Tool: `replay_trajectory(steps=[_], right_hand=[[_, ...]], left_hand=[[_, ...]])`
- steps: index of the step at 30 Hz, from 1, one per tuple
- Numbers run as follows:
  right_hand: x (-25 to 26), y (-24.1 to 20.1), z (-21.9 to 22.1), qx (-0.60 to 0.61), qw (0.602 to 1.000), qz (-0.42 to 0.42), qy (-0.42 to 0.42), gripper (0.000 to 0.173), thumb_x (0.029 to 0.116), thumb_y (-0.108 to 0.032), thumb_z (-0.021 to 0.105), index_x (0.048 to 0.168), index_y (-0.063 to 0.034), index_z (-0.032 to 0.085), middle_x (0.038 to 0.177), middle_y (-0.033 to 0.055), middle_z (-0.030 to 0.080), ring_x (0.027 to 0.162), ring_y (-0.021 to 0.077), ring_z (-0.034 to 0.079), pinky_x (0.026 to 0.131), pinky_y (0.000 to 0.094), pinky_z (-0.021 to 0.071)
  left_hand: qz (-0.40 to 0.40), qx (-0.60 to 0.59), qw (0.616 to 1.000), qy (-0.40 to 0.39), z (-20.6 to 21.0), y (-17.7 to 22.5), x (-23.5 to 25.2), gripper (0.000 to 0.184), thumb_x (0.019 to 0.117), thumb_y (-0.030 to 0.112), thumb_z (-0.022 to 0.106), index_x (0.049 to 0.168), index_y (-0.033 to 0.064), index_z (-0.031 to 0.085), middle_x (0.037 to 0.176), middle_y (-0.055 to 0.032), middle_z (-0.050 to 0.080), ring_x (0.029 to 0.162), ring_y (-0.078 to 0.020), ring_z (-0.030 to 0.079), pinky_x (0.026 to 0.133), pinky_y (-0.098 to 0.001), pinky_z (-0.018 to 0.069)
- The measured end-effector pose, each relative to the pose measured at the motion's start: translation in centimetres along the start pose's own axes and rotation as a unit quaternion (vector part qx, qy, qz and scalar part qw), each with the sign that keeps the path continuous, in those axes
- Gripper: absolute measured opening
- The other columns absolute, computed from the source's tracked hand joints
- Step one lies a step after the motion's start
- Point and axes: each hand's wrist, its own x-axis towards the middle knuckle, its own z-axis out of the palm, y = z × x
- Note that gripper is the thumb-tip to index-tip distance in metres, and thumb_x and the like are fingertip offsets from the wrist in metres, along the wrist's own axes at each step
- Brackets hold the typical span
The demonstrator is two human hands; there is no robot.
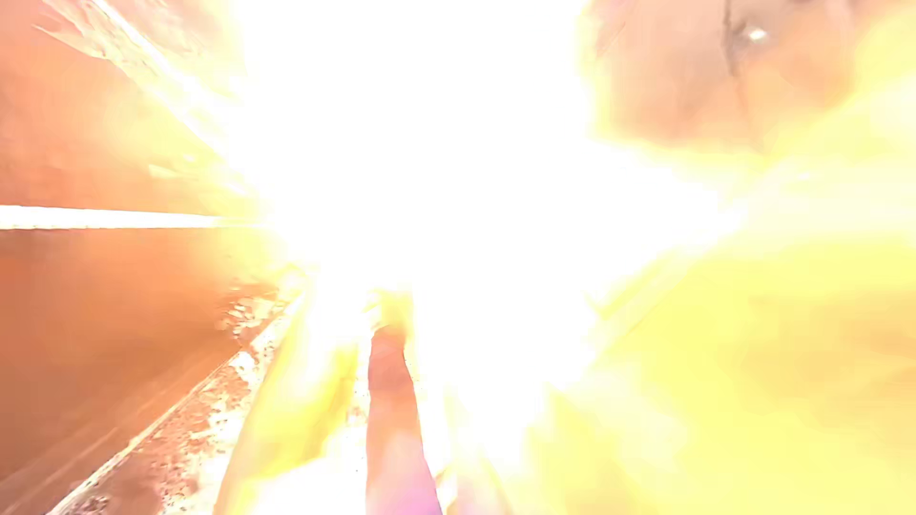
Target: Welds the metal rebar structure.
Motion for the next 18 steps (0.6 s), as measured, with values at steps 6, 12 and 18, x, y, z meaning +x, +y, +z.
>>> replay_trajectory(steps=[6,12,18], right_hand=[[0.2,1.3,0.2,0.030,0.999,-0.020,-0.005,0.048,0.0986,-0.023,0.063,0.138,-0.0016,0.045,0.075,0.0094,0.061,0.051,0.0212,0.061,0.049,0.0381,0.0593],[0.3,1.3,0.3,0.037,0.999,-0.016,-0.001,0.047,0.0978,-0.022,0.064,0.136,-0.0024,0.046,0.075,0.0095,0.062,0.051,0.0208,0.062,0.048,0.0376,0.0596],[0.2,1.3,0.3,0.045,0.999,-0.028,0.005,0.042,0.0975,-0.022,0.064,0.132,-0.0034,0.048,0.073,0.0091,0.061,0.051,0.0208,0.062,0.048,0.0365,0.0596]], left_hand=[[0.116,0.043,0.985,0.120,1.7,0.8,5.8,0.041,0.0924,0.024,0.066,0.126,0.0001,0.066,0.132,-0.0257,0.058,0.127,-0.0473,0.052,0.101,-0.0604,0.0471],[0.114,0.048,0.981,0.146,2.3,0.6,5.9,0.041,0.0960,0.032,0.063,0.123,0.0021,0.068,0.130,-0.0245,0.060,0.123,-0.0451,0.055,0.099,-0.0582,0.0486],[0.121,0.056,0.979,0.157,2.4,0.6,6.0,0.038,0.0956,0.031,0.062,0.118,0.0012,0.068,0.125,-0.0228,0.061,0.119,-0.0432,0.057,0.095,-0.0552,0.0491]])
